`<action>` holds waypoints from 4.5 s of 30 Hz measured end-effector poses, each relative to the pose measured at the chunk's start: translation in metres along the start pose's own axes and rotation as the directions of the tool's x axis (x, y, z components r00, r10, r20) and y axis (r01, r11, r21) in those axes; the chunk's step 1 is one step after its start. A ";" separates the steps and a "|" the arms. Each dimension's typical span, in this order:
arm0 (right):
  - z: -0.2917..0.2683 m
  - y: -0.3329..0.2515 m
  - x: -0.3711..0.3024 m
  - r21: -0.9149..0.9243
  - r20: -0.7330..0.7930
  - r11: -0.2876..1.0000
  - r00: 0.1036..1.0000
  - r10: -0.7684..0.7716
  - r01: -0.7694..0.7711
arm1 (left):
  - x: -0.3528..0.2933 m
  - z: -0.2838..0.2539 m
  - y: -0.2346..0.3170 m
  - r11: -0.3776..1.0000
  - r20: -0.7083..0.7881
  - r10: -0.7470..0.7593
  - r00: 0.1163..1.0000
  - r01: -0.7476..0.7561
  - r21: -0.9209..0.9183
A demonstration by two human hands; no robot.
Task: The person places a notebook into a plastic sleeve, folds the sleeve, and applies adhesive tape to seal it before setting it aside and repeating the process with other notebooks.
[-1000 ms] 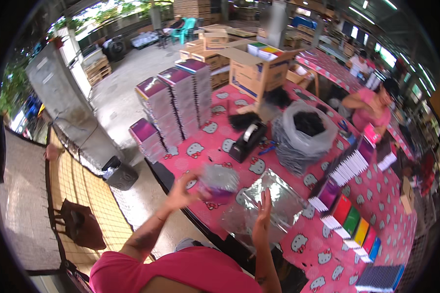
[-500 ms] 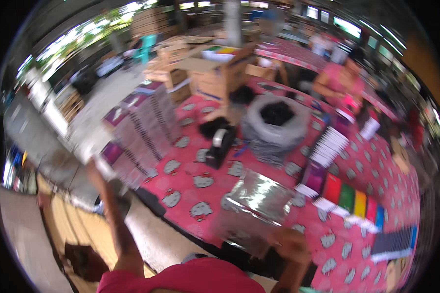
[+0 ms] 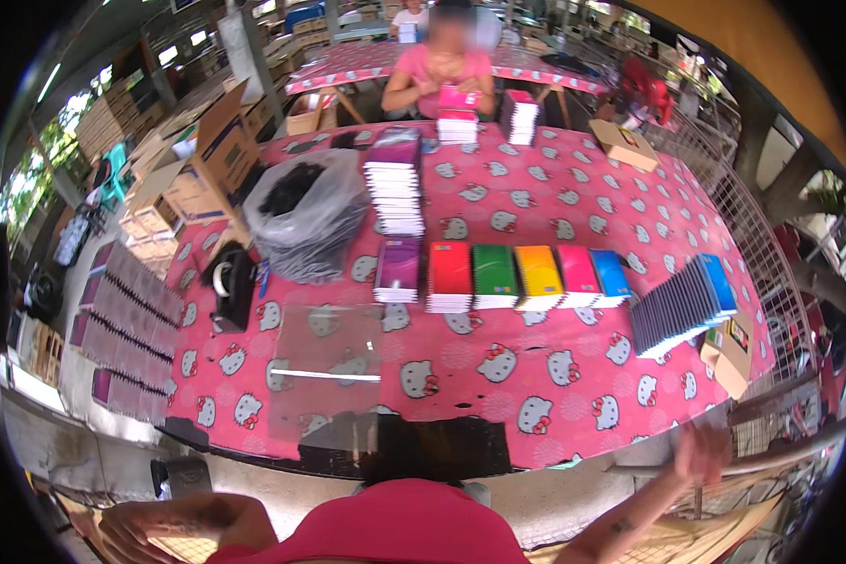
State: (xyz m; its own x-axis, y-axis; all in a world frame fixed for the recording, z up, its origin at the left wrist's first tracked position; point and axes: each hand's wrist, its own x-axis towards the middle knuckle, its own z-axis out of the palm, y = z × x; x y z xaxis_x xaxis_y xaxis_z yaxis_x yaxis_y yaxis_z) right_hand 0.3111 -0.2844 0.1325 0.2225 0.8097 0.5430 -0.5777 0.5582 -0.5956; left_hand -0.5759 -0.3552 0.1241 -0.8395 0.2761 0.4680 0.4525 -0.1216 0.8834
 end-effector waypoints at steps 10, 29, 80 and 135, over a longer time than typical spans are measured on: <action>-0.145 0.201 0.135 -0.812 0.230 -0.477 0.936 0.266 0.335 | -0.257 0.360 0.093 0.975 0.944 -0.124 0.306 0.214 0.059; -0.122 0.221 -0.006 -0.942 0.158 0.336 0.912 0.378 0.024 | -0.474 0.437 0.168 0.552 0.641 0.758 -0.120 -0.407 -0.728; -0.043 0.237 -0.020 -0.947 -0.306 -0.144 0.945 0.120 -0.288 | -0.466 0.376 0.116 0.648 0.761 0.645 -0.066 -0.481 -0.591; -0.033 0.211 -0.065 -0.886 -0.453 0.052 0.883 0.123 -0.461 | -0.432 0.406 0.098 0.957 0.968 0.251 0.026 0.146 -0.252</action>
State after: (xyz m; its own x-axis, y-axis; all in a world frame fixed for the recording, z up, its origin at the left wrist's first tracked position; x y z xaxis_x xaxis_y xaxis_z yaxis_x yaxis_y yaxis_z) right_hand 0.2004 -0.2131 -0.0483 0.4807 0.8659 0.1382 0.5632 -0.1841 -0.8055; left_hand -0.0471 -0.0995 -0.0011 0.3828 0.8993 0.2114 0.2345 -0.3159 0.9193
